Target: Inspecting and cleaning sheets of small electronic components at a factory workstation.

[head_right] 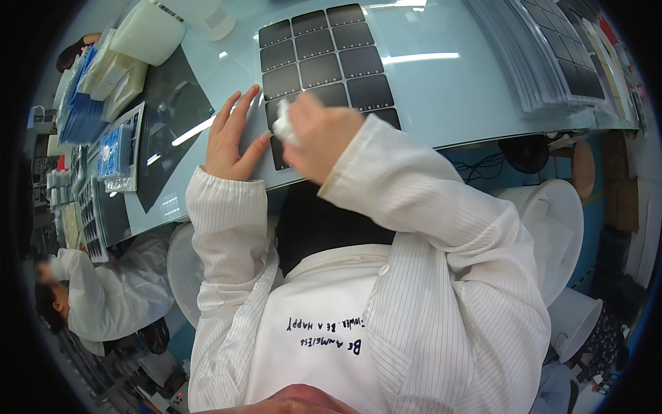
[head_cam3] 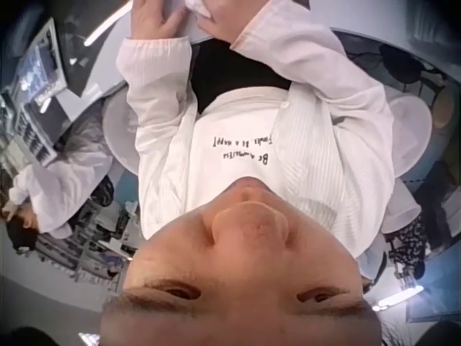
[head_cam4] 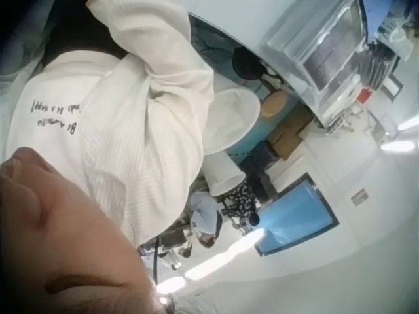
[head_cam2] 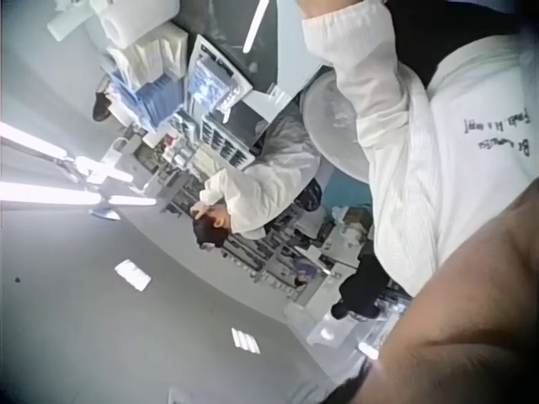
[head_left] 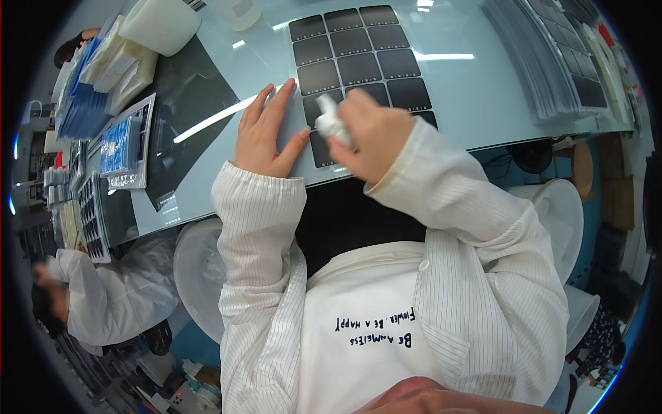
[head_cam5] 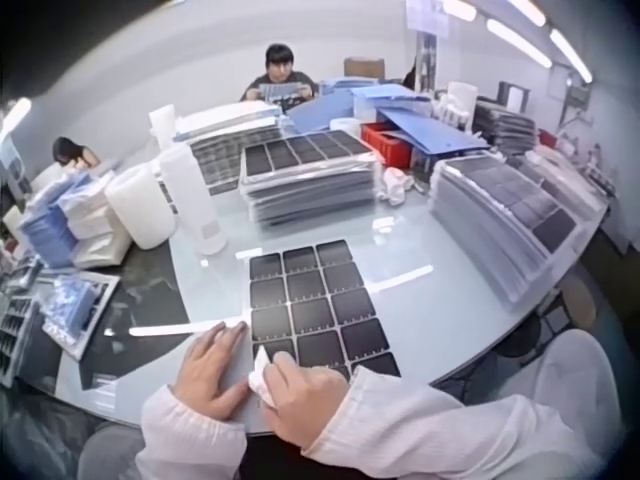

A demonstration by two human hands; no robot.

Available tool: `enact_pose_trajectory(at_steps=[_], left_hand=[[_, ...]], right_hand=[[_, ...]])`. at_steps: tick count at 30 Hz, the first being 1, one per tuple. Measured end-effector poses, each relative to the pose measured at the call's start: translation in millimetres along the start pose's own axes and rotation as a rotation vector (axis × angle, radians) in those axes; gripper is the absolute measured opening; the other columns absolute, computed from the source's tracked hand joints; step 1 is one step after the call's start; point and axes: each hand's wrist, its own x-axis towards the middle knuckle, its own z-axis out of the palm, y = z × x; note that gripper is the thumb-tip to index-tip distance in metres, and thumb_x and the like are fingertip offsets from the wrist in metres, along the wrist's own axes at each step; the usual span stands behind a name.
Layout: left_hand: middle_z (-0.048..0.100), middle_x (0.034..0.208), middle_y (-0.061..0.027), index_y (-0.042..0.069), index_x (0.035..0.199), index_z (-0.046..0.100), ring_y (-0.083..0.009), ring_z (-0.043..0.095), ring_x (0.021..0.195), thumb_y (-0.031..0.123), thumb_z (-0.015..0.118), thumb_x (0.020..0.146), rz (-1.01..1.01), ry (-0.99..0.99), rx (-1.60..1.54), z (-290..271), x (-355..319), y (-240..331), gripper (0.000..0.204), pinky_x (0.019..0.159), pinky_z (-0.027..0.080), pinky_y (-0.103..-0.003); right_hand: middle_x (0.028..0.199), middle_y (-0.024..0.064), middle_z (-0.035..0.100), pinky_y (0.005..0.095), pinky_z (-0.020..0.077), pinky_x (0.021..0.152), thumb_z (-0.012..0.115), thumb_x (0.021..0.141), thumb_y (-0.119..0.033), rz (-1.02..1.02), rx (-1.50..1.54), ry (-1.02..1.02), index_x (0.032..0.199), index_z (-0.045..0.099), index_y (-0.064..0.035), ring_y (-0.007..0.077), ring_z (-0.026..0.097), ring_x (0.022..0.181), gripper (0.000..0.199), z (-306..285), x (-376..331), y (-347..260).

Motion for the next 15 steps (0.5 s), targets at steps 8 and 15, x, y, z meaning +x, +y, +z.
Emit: enact_pose_trajectory(at_steps=[8,15], left_hand=[[0.047,0.139,-0.0148,0.013,0.144,0.038,-0.0346,0.035,0.134,0.027,0.063,0.082,-0.055,-0.024,0.023,-4,1,1,0.068,0.107,0.031,-0.045],[0.048,0.138,-0.0149,0.012,0.143,0.039,-0.0344,0.035,0.134,0.025,0.064,0.081,-0.045,-0.025,0.000,-2,4,4,0.068,0.107,0.031,-0.044]], right_hand=[[0.081,0.0122,0.057,0.0346,0.0475,0.055,0.071,0.076,-0.017,0.309,-0.119,0.265,0.087,0.057,-0.0040,0.0291,0.059,0.062,0.023,-50,-35,67],[0.077,0.0104,0.051,0.0345,0.0477,0.049,0.072,0.073,-0.013,-0.036,0.035,-0.018,0.087,0.056,-0.0007,0.0260,0.059,0.052,0.025,-12,-36,-19]])
